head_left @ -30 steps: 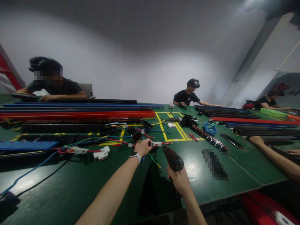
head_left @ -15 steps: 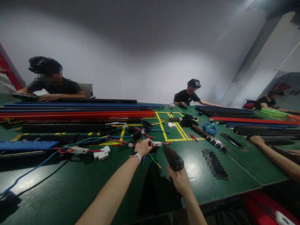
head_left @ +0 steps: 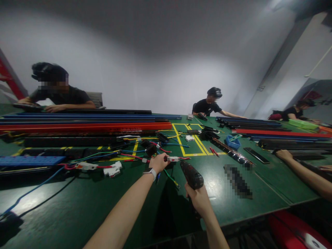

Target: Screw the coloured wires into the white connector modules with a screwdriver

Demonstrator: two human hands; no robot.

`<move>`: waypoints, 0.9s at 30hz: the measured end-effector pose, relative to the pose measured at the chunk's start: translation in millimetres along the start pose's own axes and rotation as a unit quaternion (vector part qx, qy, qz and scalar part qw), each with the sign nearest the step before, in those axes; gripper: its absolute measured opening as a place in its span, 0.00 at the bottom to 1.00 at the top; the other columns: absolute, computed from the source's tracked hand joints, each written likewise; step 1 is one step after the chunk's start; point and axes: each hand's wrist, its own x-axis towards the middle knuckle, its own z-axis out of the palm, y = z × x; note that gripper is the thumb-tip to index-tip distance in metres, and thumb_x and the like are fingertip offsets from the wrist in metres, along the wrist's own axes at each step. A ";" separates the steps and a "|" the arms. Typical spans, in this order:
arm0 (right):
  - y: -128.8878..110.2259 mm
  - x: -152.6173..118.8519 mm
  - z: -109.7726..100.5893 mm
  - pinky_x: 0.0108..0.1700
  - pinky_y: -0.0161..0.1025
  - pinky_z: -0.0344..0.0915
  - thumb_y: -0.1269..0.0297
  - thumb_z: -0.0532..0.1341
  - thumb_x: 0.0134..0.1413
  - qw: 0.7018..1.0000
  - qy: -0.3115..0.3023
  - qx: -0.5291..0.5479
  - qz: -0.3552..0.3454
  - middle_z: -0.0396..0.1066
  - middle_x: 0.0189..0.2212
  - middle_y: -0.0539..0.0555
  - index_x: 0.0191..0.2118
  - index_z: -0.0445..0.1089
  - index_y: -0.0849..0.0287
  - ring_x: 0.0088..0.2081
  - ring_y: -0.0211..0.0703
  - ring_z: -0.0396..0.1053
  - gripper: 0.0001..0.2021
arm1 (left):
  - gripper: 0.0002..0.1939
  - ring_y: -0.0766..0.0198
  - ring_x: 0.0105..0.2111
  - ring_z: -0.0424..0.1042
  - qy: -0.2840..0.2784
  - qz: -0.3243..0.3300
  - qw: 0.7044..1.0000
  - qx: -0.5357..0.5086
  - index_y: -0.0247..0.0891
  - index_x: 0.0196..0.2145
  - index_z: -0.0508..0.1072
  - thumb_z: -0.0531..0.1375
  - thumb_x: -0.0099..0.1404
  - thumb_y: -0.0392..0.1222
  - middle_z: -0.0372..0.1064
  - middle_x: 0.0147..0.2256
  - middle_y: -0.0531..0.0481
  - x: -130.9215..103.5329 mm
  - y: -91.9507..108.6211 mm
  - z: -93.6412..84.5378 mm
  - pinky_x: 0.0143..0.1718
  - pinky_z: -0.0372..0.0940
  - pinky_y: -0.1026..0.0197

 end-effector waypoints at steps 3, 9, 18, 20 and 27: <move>0.4 -0.2 -0.2 0.33 0.39 0.61 0.58 0.59 0.51 1.000 -0.008 0.007 0.000 0.66 0.20 0.49 0.25 0.67 0.56 0.26 0.44 0.66 0.09 | 0.17 0.55 0.46 0.77 -0.005 -0.004 1.000 -0.001 0.50 0.47 0.77 0.63 0.63 0.56 0.80 0.44 0.52 -0.6 1.8 -1.7 0.42 0.65 0.59; 1.4 1.0 -0.8 0.32 0.39 0.59 0.59 0.58 0.52 1.000 -0.011 -0.010 -0.003 0.66 0.20 0.49 0.22 0.65 0.56 0.26 0.43 0.65 0.11 | 0.16 0.55 0.46 0.77 -0.004 -0.003 1.000 0.002 0.50 0.46 0.77 0.63 0.64 0.56 0.80 0.44 0.52 -1.8 3.1 -3.1 0.42 0.64 0.59; 10.5 2.5 -0.7 0.31 0.38 0.59 0.61 0.58 0.54 1.000 -0.010 -0.010 -0.012 0.65 0.20 0.49 0.22 0.65 0.56 0.25 0.42 0.64 0.12 | 0.17 0.55 0.45 0.77 -0.002 0.001 1.000 0.008 0.52 0.47 0.77 0.63 0.63 0.58 0.80 0.44 0.52 -1.5 2.7 -2.3 0.41 0.65 0.59; 9.1 2.6 -0.7 0.31 0.38 0.59 0.61 0.58 0.54 1.000 -0.015 -0.008 -0.012 0.64 0.20 0.49 0.21 0.65 0.56 0.25 0.42 0.64 0.12 | 0.17 0.55 0.45 0.77 -0.001 -0.001 1.000 0.008 0.52 0.47 0.77 0.62 0.63 0.58 0.80 0.44 0.52 -1.9 3.1 -2.7 0.41 0.65 0.59; 4.6 1.8 -1.1 0.31 0.38 0.58 0.60 0.58 0.54 1.000 -0.012 -0.018 -0.008 0.65 0.20 0.49 0.22 0.65 0.56 0.25 0.42 0.64 0.12 | 0.16 0.55 0.44 0.78 -0.004 -0.005 1.000 0.004 0.53 0.46 0.77 0.63 0.63 0.57 0.80 0.44 0.53 -2.2 3.7 -4.1 0.41 0.65 0.59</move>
